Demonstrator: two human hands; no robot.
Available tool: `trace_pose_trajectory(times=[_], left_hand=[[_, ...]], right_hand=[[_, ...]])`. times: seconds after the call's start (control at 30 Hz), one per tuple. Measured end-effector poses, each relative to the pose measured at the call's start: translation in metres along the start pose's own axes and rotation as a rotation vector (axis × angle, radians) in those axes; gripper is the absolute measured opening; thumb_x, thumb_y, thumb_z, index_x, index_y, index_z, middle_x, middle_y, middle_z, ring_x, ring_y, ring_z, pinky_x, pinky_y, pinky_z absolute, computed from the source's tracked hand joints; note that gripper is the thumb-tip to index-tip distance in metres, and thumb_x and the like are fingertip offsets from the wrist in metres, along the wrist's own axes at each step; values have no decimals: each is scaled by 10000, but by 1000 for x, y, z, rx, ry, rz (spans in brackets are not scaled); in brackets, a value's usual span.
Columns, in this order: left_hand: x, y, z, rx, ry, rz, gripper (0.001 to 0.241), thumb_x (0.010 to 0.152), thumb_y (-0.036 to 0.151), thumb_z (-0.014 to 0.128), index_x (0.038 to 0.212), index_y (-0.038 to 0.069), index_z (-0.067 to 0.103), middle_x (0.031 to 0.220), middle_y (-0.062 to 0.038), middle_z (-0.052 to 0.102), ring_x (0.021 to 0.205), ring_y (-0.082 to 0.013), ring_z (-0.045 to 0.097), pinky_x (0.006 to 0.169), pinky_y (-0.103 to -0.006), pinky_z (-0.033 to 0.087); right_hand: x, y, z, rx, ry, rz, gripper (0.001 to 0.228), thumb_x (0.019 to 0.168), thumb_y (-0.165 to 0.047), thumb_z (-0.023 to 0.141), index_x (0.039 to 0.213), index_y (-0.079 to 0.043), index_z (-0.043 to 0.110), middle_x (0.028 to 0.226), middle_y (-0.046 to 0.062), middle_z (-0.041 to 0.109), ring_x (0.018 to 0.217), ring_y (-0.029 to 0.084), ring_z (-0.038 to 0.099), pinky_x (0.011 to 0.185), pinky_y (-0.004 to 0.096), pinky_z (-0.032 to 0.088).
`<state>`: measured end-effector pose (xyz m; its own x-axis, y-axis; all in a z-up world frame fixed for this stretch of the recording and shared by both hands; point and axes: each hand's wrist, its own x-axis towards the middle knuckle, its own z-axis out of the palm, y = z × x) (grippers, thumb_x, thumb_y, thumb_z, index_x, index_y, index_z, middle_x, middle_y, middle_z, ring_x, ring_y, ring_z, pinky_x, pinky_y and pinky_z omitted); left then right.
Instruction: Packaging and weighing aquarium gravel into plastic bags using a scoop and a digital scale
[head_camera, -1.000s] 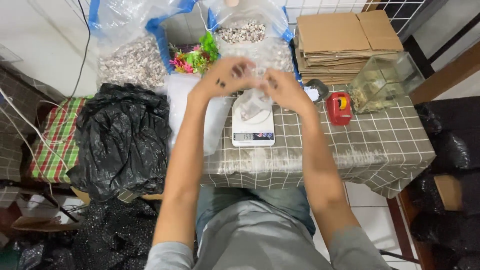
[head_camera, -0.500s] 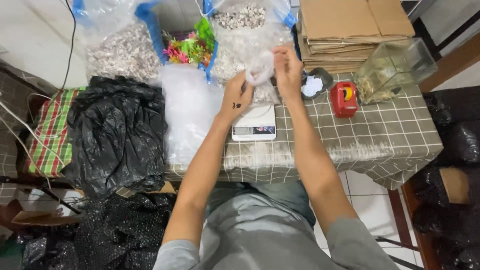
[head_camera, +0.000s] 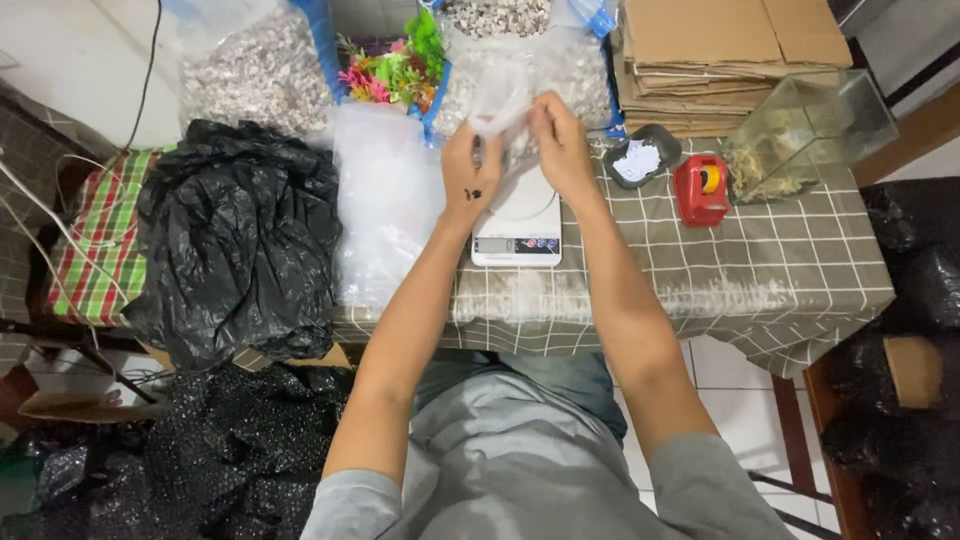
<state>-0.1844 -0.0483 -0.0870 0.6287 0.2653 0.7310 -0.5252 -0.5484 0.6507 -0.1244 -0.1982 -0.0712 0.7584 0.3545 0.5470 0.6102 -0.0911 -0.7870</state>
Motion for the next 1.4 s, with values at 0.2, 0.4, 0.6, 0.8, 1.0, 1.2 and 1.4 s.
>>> trace_pose_trajectory(times=[0.2, 0.4, 0.6, 0.8, 1.0, 1.2, 1.4], left_hand=[[7, 30, -9, 36, -203, 273, 265, 1006, 282, 618, 883, 55, 559, 863, -69, 550, 767, -255, 534, 703, -358, 405], [5, 19, -16, -17, -117, -53, 446, 1142, 462, 389, 1530, 252, 458, 1559, -69, 420, 1406, -262, 516, 925, -365, 593], [9, 11, -17, -10, -362, 163, 448, 1064, 4, 438, 1433, 189, 611, 1380, -114, 601, 1294, -341, 565, 1126, -456, 386], [7, -10, -17, 25, -180, 138, 281, 930, 40, 697, 1113, 246, 752, 1006, 24, 716, 953, -249, 709, 918, -379, 535], [15, -12, -18, -310, -56, -300, 151, 838, 77, 690, 939, 177, 641, 736, 27, 551, 701, -102, 502, 695, -265, 470], [9, -28, -15, -699, -481, -365, 159, 852, 134, 675, 959, 139, 558, 824, 45, 512, 754, -87, 513, 700, -226, 423], [11, -52, -18, -626, -216, -539, 162, 814, 52, 682, 896, 153, 586, 824, -24, 614, 671, -142, 578, 596, -227, 450]], right_hand=[[3, 27, -1, 42, 294, 81, 187, 1050, -166, 435, 1026, -88, 603, 1004, 88, 681, 906, 206, 624, 767, 309, 472], [3, 38, -22, -72, 141, 125, 190, 909, -61, 490, 734, -126, 525, 705, 12, 525, 677, 141, 481, 652, 315, 364], [0, 51, -15, -146, -49, -108, 112, 905, -103, 586, 807, -100, 639, 664, 77, 570, 685, 228, 568, 704, 338, 450], [-1, 38, -19, -185, -91, -124, 165, 961, -132, 625, 796, -127, 626, 658, 43, 591, 671, 184, 564, 673, 315, 440], [-3, 9, -7, -165, -149, -111, 182, 1013, -219, 661, 875, -103, 687, 744, 128, 665, 723, 279, 632, 714, 385, 478], [-1, 24, -18, -228, -74, -108, 214, 1025, -228, 700, 835, -131, 714, 707, 105, 663, 689, 224, 616, 665, 353, 448], [-12, 2, -16, -60, -218, -55, 264, 1018, -211, 688, 908, 22, 746, 819, 224, 723, 852, 358, 703, 789, 442, 503]])
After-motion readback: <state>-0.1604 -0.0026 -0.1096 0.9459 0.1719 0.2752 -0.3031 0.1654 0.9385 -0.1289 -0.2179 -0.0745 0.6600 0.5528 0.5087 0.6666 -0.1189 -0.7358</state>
